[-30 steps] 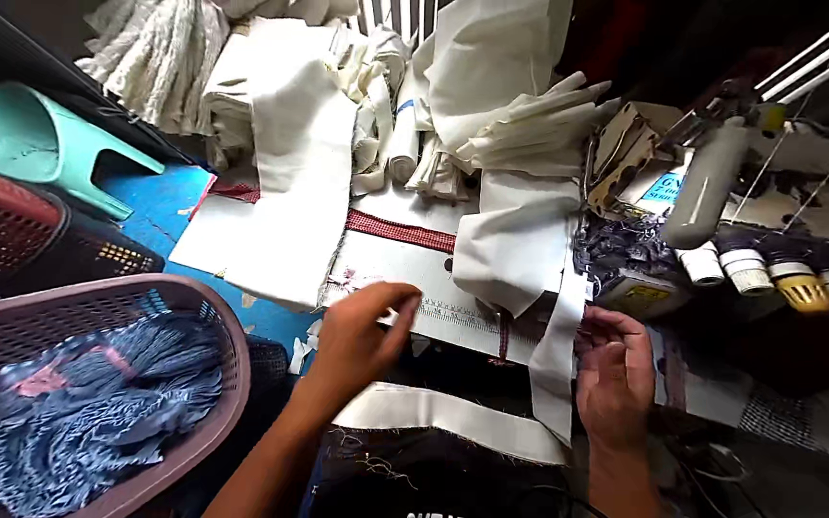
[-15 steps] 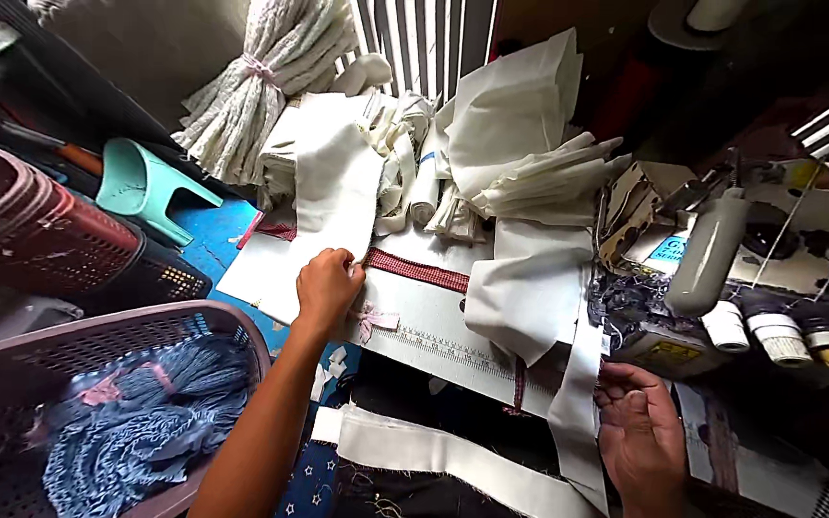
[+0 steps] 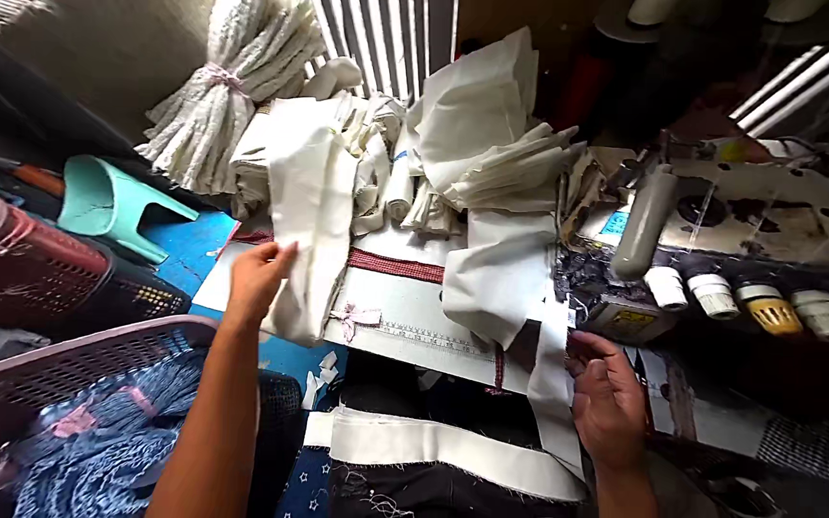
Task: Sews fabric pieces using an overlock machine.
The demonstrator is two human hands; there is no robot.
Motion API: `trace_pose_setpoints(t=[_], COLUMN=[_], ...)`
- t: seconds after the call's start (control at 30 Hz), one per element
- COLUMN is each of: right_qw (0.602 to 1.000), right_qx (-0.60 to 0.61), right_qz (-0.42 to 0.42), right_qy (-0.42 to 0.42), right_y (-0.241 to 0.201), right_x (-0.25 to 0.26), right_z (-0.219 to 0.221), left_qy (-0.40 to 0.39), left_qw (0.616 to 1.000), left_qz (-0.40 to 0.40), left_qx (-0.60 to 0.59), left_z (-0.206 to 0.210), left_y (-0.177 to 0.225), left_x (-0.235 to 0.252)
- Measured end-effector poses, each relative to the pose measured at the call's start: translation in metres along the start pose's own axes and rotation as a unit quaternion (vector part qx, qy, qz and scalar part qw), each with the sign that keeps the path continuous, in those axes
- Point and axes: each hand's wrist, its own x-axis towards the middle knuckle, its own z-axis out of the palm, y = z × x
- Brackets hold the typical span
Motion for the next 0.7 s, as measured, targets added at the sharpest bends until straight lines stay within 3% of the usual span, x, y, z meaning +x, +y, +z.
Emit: trace_pose_setpoints(t=[0.1,0.17,0.23,0.3,0.33,0.37,0.43,0.5,0.57,0.7], right_qw=[0.988,0.989,0.992,0.949,0.923,0.911,0.917,0.928,0.932,0.902], right_qx=[-0.072,-0.094,-0.064,0.000,0.026,0.048,0.082,0.052,-0.037,-0.144], right_qz=[-0.094,-0.105,-0.011,0.143,0.202,0.242,0.292,0.278,0.221,0.057], right_qy=[0.098,0.048,-0.107,-0.280,-0.326,-0.330,-0.260,-0.244,-0.284,-0.403], right_y=[-0.013,-0.036,-0.053,-0.054,-0.051,-0.047,-0.040,-0.043,-0.057,-0.092], right_x=[-0.007,-0.016,-0.026,-0.031,-0.032,-0.034,-0.037,-0.038,-0.035,-0.025], right_z=[0.006,0.013,0.029,0.051,0.061,0.067,0.067,0.052,0.040,0.033], left_qy=[0.081,0.057,-0.018,-0.107,-0.166,-0.234,-0.340,-0.354,-0.312,-0.332], left_qw=[0.980,0.960,0.950,0.943,0.934,0.918,0.880,0.874,0.880,0.835], left_qz=[0.123,0.203,0.247,0.276,0.293,0.308,0.330,0.328,0.346,0.436], left_qx=[0.132,0.182,0.189,0.150,0.117,0.088,0.031,-0.054,-0.097,-0.056], left_z=[-0.006,0.006,0.032,0.066,0.082,0.092,0.092,0.072,0.063,0.089], left_y=[0.031,0.052,0.072,0.097,0.106,0.112,0.118,0.125,0.132,0.135], left_x=[-0.019,-0.053,-0.103,-0.160,-0.187,-0.206,-0.213,-0.195,-0.177,-0.175])
